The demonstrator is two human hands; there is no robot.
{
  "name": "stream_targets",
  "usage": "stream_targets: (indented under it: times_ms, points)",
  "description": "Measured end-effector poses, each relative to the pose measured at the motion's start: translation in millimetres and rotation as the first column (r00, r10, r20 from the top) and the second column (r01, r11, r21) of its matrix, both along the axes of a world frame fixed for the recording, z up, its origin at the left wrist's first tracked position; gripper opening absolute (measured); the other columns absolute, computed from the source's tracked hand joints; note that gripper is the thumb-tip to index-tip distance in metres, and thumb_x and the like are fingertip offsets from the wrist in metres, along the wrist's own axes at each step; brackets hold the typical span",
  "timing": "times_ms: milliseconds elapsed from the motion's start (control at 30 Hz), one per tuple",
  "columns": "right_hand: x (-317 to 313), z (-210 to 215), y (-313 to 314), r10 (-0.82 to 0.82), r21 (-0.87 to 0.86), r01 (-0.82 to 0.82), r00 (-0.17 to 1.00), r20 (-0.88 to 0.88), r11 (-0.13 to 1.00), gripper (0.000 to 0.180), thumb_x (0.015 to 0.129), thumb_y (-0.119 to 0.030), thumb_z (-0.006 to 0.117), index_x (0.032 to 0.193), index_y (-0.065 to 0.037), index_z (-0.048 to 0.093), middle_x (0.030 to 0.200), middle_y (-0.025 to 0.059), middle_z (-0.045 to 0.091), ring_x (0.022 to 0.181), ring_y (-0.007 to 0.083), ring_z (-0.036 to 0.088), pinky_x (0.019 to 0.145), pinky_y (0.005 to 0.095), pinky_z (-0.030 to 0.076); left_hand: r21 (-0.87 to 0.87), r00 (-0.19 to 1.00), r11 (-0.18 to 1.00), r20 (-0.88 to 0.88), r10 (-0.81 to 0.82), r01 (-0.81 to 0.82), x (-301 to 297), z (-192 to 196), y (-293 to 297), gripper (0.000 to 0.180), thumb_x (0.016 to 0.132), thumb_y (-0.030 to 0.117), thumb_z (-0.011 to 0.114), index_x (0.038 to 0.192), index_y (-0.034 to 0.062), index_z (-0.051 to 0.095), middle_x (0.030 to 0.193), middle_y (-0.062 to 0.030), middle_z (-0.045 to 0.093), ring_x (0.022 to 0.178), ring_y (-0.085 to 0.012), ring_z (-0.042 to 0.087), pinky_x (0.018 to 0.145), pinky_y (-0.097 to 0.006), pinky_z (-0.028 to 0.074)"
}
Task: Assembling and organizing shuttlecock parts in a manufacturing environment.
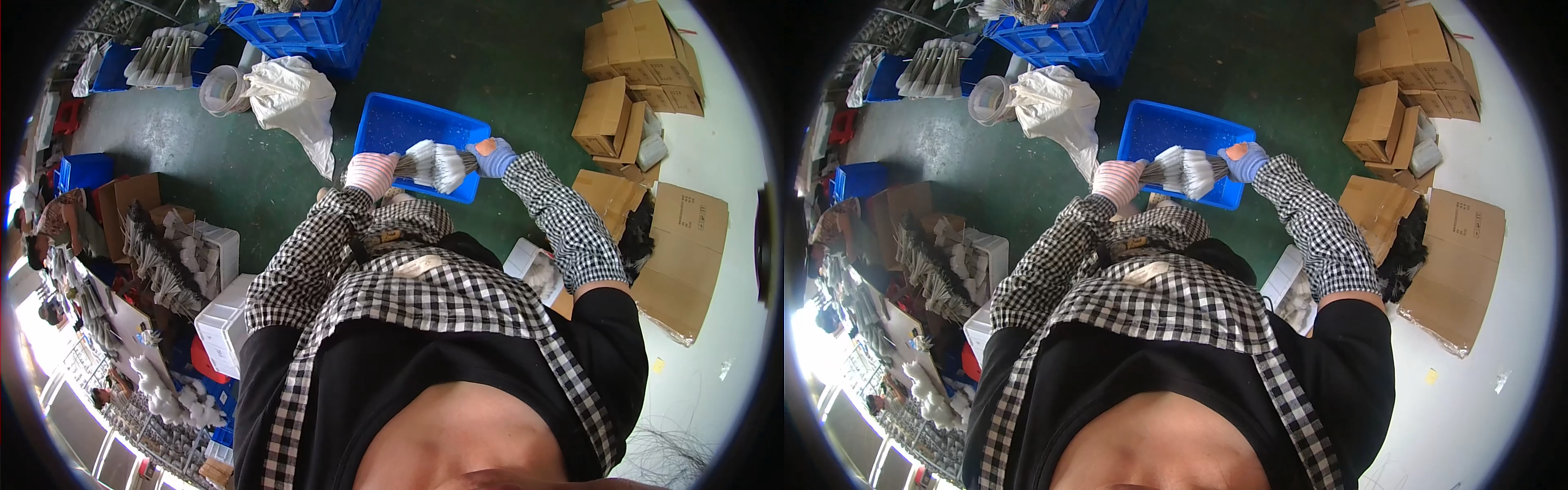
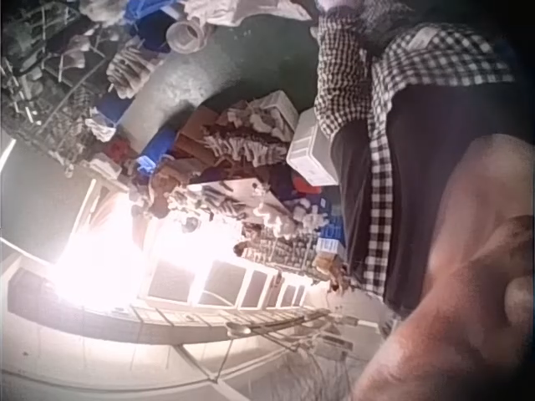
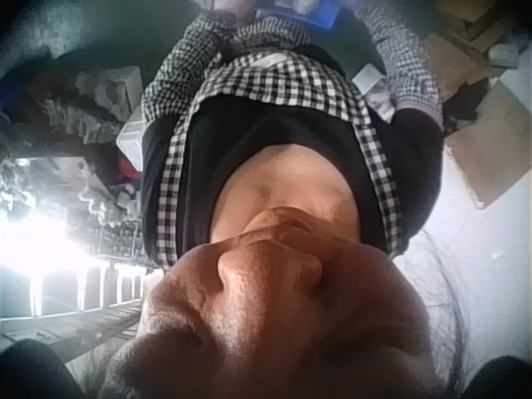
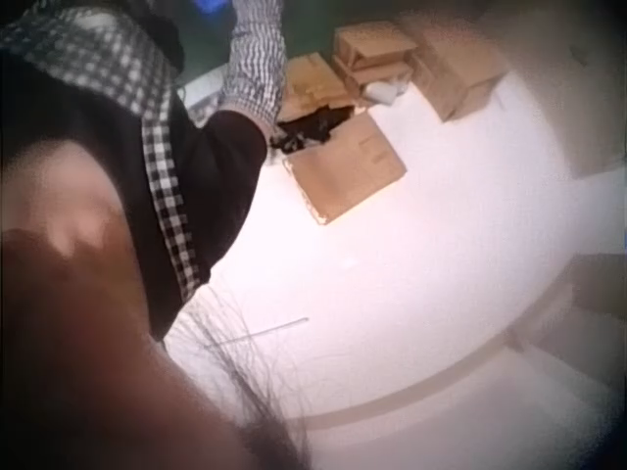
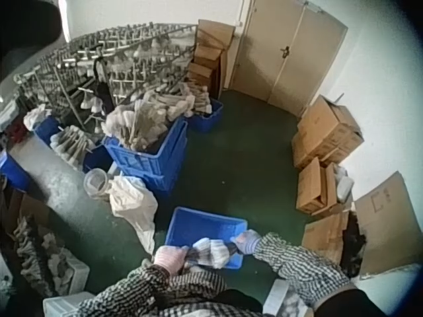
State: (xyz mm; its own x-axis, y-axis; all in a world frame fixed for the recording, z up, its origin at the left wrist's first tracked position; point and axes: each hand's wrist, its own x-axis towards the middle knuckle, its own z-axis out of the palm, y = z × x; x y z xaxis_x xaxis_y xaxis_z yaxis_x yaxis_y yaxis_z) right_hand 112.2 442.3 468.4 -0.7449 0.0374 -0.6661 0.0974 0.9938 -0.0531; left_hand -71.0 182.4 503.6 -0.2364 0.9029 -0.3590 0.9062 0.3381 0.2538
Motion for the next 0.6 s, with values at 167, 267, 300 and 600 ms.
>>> stream_targets:
  times_ms: [167, 267, 300, 600]
  points:
    - [-17, -29, -1, -0.026, 0.141, -0.004, 0.977, 0.212, 0.99, 0.04, 0.078, -0.03, 0.067, 0.115, -0.014, 0.062, 0.095, 0.011, 0.072, 0.093, 0.0328, 0.069, 0.079, 0.0444, 0.056, -0.102, 0.975, 0.976, -0.099, -0.2, 0.19, 0, 4, 2, 0.025, 0.086, 0.014, 0.06, 0.111, 0.0121, 0.06, 0.079, -0.0093, 0.07, 0.073, -0.0282, 0.07, 0.062, -0.041, 0.055]
    - [-13, -43, 7, -0.003, 0.187, -0.063, 0.942, 0.335, 0.98, 0.036, 0.08, -0.027, 0.066, 0.112, -0.012, 0.062, 0.097, 0.014, 0.072, 0.095, 0.0342, 0.069, 0.078, 0.0445, 0.057, 0.034, 0.983, 0.982, -0.015, -0.184, 0.184, 1, 25, 5, 0.021, 0.091, 0.014, 0.054, 0.109, 0.0125, 0.063, 0.088, -0.0082, 0.073, 0.083, -0.0267, 0.072, 0.065, -0.039, 0.057]
    - [-12, -34, 7, -0.093, 0.205, 0.047, 0.971, 0.221, 0.978, 0.038, 0.079, -0.027, 0.066, 0.113, -0.011, 0.062, 0.097, 0.0141, 0.072, 0.094, 0.034, 0.069, 0.078, 0.0443, 0.057, 0.029, 0.992, 0.992, -0.002, -0.125, 0.125, 1, 26, 4, 0.03, 0.084, 0.013, 0.061, 0.115, 0.0151, 0.06, 0.085, -0.008, 0.071, 0.079, -0.0277, 0.07, 0.065, -0.041, 0.055]
    - [14, 39, 4, -0.223, -0.287, 0.093, 0.858, -0.463, 0.953, 0.042, 0.077, -0.029, 0.069, 0.116, -0.015, 0.061, 0.097, 0.0093, 0.071, 0.091, 0.0284, 0.068, 0.078, 0.0392, 0.055, 0.085, 0.984, 0.981, 0.063, 0.169, -0.174, -40, 16, -24, 0.03, 0.084, 0.024, 0.067, 0.113, 0.0176, 0.064, 0.084, -0.0111, 0.071, 0.082, -0.0307, 0.069, 0.071, -0.043, 0.054]
